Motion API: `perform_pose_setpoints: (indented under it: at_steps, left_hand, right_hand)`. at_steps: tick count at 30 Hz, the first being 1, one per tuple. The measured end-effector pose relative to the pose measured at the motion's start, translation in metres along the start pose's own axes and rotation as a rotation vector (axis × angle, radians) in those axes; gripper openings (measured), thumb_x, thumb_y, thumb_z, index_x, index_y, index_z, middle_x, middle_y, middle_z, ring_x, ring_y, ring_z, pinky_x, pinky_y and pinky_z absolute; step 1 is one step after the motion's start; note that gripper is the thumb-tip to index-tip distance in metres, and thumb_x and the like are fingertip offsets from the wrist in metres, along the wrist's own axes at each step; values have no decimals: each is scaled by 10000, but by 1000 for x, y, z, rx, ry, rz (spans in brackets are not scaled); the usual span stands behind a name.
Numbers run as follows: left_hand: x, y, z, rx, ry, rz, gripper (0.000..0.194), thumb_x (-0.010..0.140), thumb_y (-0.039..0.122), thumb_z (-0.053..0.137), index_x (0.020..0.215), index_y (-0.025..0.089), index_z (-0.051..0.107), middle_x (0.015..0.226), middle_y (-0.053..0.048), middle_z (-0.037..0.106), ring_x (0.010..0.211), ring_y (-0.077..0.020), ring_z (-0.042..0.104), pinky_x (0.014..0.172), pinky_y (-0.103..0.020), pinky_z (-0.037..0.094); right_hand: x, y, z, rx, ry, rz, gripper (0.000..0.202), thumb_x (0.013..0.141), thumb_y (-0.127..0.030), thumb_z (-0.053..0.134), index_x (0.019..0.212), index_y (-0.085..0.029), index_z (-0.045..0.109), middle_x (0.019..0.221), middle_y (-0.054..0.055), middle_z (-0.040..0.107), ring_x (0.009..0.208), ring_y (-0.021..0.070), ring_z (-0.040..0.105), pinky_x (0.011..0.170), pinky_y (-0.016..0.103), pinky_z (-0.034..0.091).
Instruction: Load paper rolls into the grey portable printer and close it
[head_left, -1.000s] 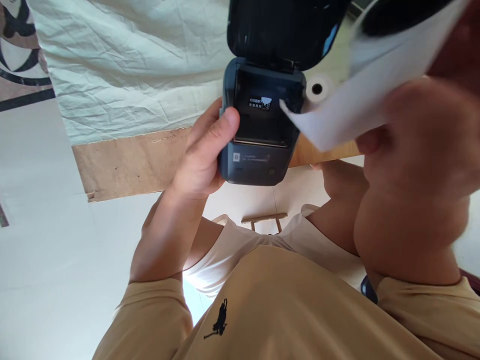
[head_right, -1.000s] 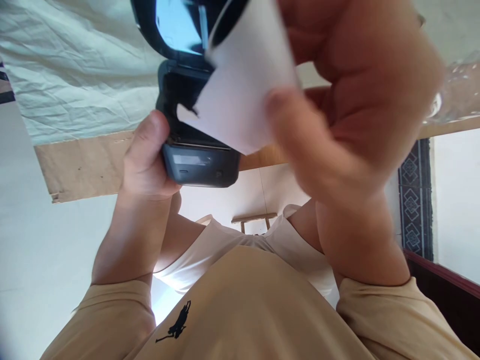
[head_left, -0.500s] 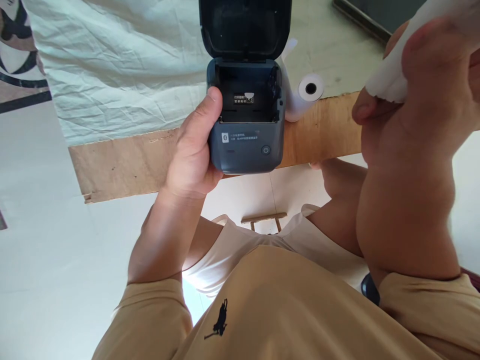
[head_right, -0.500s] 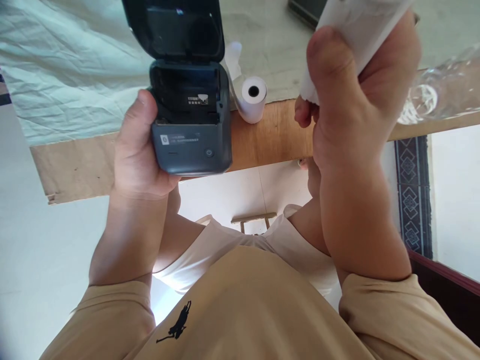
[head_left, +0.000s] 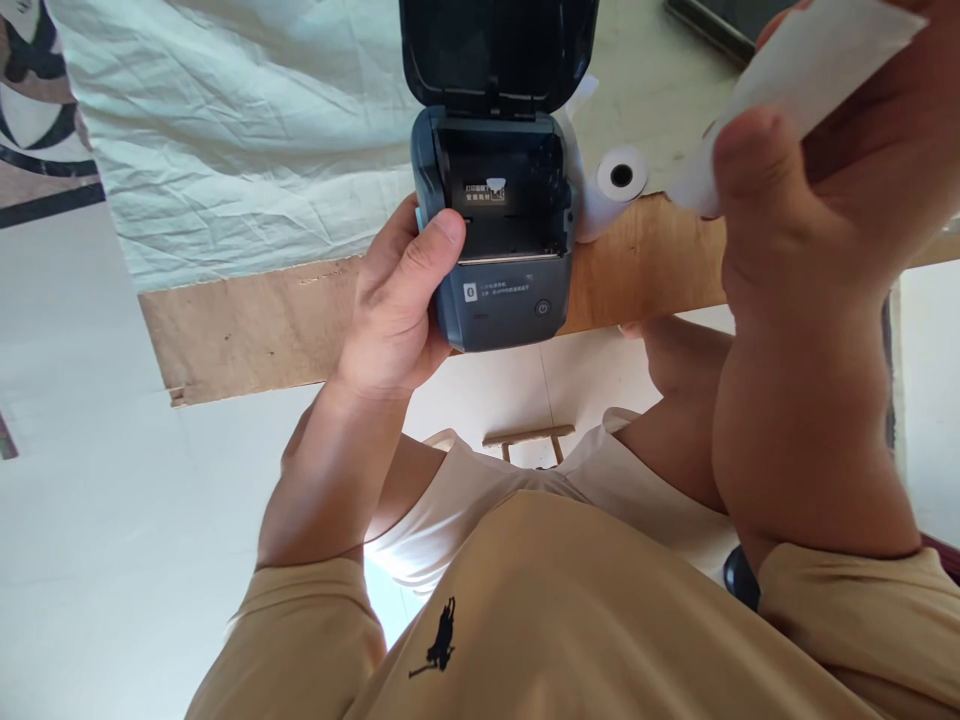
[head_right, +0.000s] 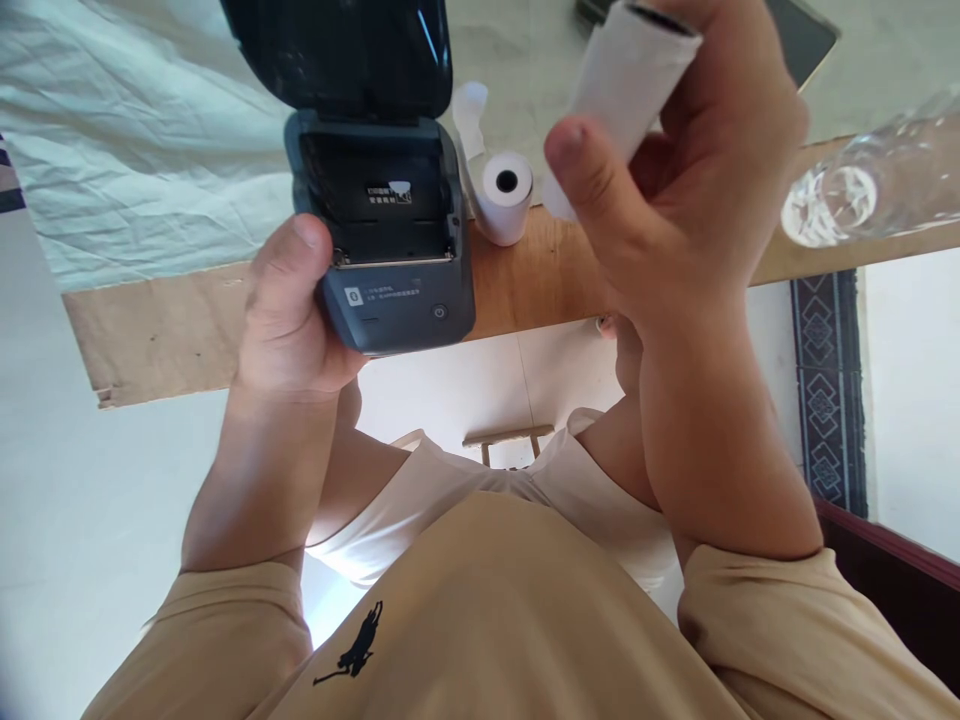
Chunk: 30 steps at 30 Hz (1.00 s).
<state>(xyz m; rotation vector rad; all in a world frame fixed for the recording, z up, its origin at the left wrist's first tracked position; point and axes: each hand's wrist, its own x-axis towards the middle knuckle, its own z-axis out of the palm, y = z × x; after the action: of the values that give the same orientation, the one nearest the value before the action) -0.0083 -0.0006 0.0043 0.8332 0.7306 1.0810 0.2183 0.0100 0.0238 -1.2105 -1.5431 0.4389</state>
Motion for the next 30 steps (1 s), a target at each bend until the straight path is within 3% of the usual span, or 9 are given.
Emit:
perform_pose_setpoints:
  at_steps: [4, 7, 10, 13, 16, 18, 20, 24, 30]
  left_hand:
    - [1, -3, 0, 41, 37, 22, 300, 892, 458, 579, 1048, 210, 643, 1088, -31, 734, 1131, -249, 690, 978, -407, 590]
    - [2, -4, 0, 59, 43, 32, 319, 891, 465, 581, 1065, 203, 637, 1080, -43, 730, 1131, -259, 696, 978, -421, 591]
    - [1, -4, -1, 61, 24, 37, 322, 885, 470, 591, 1078, 217, 640, 1083, -43, 727, 1119, -263, 702, 970, -422, 591]
    - [1, -3, -2, 77, 23, 34, 350, 883, 499, 581, 1081, 217, 644, 1047, -35, 731, 1044, -249, 726, 915, -403, 606]
    - [0, -2, -1, 66, 19, 16, 276, 903, 451, 566, 1046, 226, 638, 1028, -26, 734, 1014, -233, 731, 900, -384, 607]
    - [0, -2, -1, 38, 6, 20, 231, 910, 425, 561, 1015, 231, 630, 1039, -27, 735, 1022, -228, 728, 927, -382, 600]
    - [0, -2, 0, 21, 0, 22, 236, 903, 433, 570, 1010, 230, 625, 1061, -34, 734, 1042, -235, 722, 946, -389, 595]
    - [2, -4, 0, 43, 14, 27, 276, 901, 450, 568, 1039, 223, 642, 1093, -48, 724, 1164, -266, 674, 956, -417, 596]
    - [1, -3, 0, 24, -3, 28, 263, 906, 433, 571, 1041, 214, 622, 1133, -48, 708, 1229, -276, 639, 992, -437, 580]
  right_hand:
    - [1, 17, -9, -110, -49, -169, 360, 799, -298, 658, 1146, -207, 629, 978, -17, 594, 821, 57, 597, 649, 192, 375]
    - [0, 21, -8, -266, -113, -78, 409, 743, -160, 616, 1150, -163, 585, 1066, 11, 607, 870, 90, 620, 653, 213, 414]
    - [0, 23, -6, -377, -213, 4, 438, 704, -125, 634, 1138, -170, 587, 1025, 25, 640, 785, 83, 581, 613, 217, 429]
    - [0, 16, -6, -475, -254, -49, 493, 728, -185, 657, 1212, -150, 569, 1134, 82, 640, 992, 175, 624, 836, 313, 522]
    - [-4, 3, -5, -532, -126, -227, 395, 875, -315, 536, 1201, -98, 592, 1208, 122, 606, 1220, 250, 557, 1084, 408, 437]
    - [-8, -5, 0, -500, -81, -334, 388, 931, -362, 433, 1155, -109, 624, 1125, 101, 641, 1159, 238, 592, 1064, 410, 445]
    - [-12, -9, 6, -506, -114, -399, 393, 909, -396, 446, 1146, -142, 629, 1080, 75, 670, 1115, 246, 621, 1008, 429, 462]
    - [-17, -10, 16, -641, -215, -364, 323, 881, -378, 500, 1144, -227, 610, 1192, 24, 668, 1049, 211, 645, 933, 424, 445]
    - [-19, -3, 20, -712, -119, -377, 190, 857, -307, 572, 1023, -231, 624, 1011, 12, 683, 943, 201, 640, 866, 395, 394]
